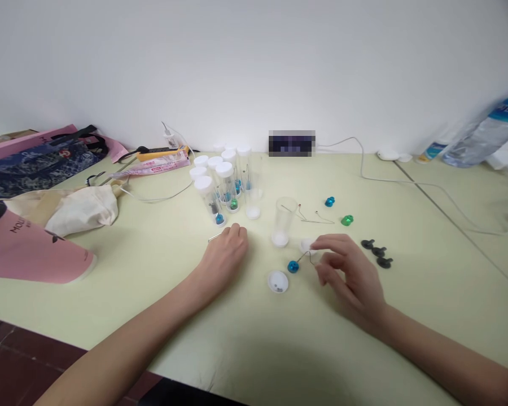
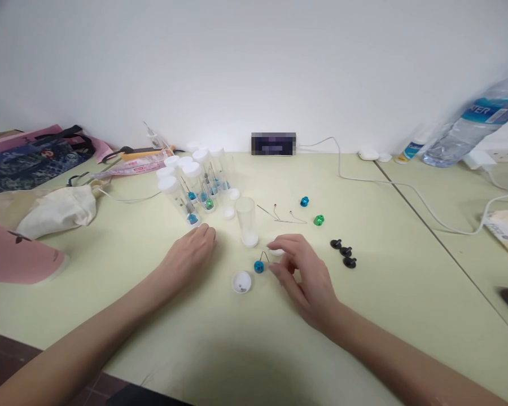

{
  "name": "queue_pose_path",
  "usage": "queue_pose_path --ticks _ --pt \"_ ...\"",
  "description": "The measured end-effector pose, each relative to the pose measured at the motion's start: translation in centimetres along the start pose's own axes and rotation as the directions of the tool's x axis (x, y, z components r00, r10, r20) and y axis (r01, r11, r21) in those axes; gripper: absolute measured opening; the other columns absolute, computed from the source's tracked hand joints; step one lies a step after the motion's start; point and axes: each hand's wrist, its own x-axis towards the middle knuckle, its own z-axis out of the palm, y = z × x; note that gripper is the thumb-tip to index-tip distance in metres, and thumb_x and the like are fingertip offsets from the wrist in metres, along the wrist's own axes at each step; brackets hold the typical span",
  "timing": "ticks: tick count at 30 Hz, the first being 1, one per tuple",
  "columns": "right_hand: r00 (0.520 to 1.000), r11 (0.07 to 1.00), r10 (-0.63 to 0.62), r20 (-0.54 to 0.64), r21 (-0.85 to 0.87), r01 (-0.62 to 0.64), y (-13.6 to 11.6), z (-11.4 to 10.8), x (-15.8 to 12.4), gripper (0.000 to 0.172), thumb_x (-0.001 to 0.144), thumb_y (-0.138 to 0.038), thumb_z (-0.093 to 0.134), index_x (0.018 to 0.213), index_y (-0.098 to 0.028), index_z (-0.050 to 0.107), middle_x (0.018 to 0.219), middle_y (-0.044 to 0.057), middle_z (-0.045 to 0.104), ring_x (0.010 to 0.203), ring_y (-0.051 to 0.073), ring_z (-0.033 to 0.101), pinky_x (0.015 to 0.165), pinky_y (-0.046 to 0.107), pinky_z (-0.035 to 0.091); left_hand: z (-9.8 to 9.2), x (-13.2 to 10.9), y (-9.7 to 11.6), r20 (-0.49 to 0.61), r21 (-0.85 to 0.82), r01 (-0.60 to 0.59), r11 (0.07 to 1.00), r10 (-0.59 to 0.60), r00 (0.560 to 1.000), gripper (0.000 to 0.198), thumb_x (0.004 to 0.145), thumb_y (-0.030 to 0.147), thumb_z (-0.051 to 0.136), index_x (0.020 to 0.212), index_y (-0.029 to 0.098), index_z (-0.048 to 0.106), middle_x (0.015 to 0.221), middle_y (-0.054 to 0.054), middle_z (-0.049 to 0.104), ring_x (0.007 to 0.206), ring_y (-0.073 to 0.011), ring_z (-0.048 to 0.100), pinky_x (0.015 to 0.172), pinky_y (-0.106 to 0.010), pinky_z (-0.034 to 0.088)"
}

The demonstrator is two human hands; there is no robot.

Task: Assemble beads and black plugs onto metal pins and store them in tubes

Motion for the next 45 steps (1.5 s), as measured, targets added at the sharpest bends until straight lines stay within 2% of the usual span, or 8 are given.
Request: queue_pose_path --ticks 5,13,19,24,31,39,42,45 --pt "0.986 0.987 -0.065 -0.153 0.139 0.086 -0.4 -0.1 -0.3 0.026 0.094 -0.009 0.041 0.111 -0.024 0.055 0.104 0.006 0.048 0.052 0.008 0.046 0.041 0.027 0.043 -0.5 -0.8 0.0 0.052 -0.079 -0.088 0.993 0.092 0.994 0.023 0.077 -0.003 0.036 0.075 0.018 0.045 0.074 -0.004 0.050 0.058 -0.0158 0.044 0.051 -0.029 0.031" --pt "0.957 0.955 -0.288 -0.033 -0.080 0.285 -1.0 -0.8 -1.0 0.034 0.090 -0.006 0.042 0.111 -0.029 0.054 0.093 0.007 0.058 0.063 0.017 0.062 0.048 0.031 0.053 -1.4 -0.9 -3.2 0.152 -0.419 -0.082 0.904 0.158 0.976 0.016 0.081 0.008 0.043 0.076 0.020 0.052 0.078 0.000 0.057 0.070 -0.0155 0.052 0.059 -0.027 0.036" --pt "0.768 0.785 -0.575 0.283 -0.076 0.615 -1.9 -0.5 -1.1 0.028 0.093 -0.012 0.035 0.102 -0.025 0.058 0.076 0.005 0.067 0.061 0.018 0.063 0.051 0.031 0.054 -2.7 -1.9 -2.5 0.175 -0.299 -0.131 0.945 0.189 0.966 0.016 0.083 0.008 0.045 0.075 0.019 0.054 0.075 0.000 0.057 0.070 -0.0161 0.052 0.061 -0.028 0.035" --pt "0.636 0.739 -0.549 0.542 -0.039 0.672 -2.8 0.4 -0.9 0.028 0.093 -0.012 0.032 0.106 -0.015 0.057 0.080 0.009 0.070 0.053 0.018 0.057 0.047 0.034 0.045 -3.0 -1.7 -1.6 0.138 -0.313 -0.161 0.936 0.213 0.967 0.019 0.086 0.010 0.044 0.072 0.018 0.054 0.073 0.000 0.057 0.064 -0.0136 0.051 0.057 -0.028 0.035" --pt "0.943 0.982 -0.190 0.274 0.043 0.185 -2.5 1.1 -1.9 0.042 0.089 -0.010 0.050 0.128 -0.020 0.037 0.106 0.010 0.057 0.061 0.012 0.054 0.055 0.027 0.051 -3.6 -1.5 1.5 -0.173 -0.877 -0.230 0.422 0.169 0.970 0.019 0.084 0.040 0.063 0.081 0.023 0.071 0.095 -0.006 0.061 0.084 -0.0171 0.060 0.074 -0.035 0.053" --pt "0.879 0.943 -0.331 0.343 0.097 0.317 -4.1 0.9 -1.3 0.017 0.099 -0.018 0.042 0.091 -0.017 0.057 0.081 0.005 0.062 0.068 0.012 0.058 0.060 0.021 0.050 -0.8 -2.0 4.9 -0.349 -0.933 -0.357 0.050 0.117 0.930 0.017 0.071 0.037 0.077 0.066 0.022 0.073 0.089 -0.007 0.047 0.089 -0.0186 0.050 0.074 -0.033 0.047" --pt "0.910 0.957 -0.288 0.298 0.097 0.272 -4.0 0.7 -1.4 0.026 0.101 -0.019 0.034 0.094 -0.016 0.059 0.082 0.007 0.062 0.070 0.014 0.059 0.060 0.023 0.049 -0.8 -1.4 4.0 -0.357 -0.923 -0.373 0.097 0.154 0.921 0.014 0.072 0.033 0.077 0.073 0.020 0.071 0.095 -0.007 0.048 0.086 -0.0168 0.050 0.074 -0.031 0.046" --pt "0.942 0.974 -0.226 0.246 0.034 0.225 -3.5 0.4 -1.5 0.024 0.099 -0.014 0.036 0.105 -0.017 0.059 0.079 0.005 0.062 0.068 0.014 0.058 0.058 0.024 0.047 -1.2 -0.7 2.1 -0.408 -0.793 -0.487 0.365 0.275 0.871 0.029 0.072 0.036 0.076 0.093 0.020 0.067 0.102 -0.008 0.054 0.089 -0.0186 0.051 0.077 -0.032 0.046"
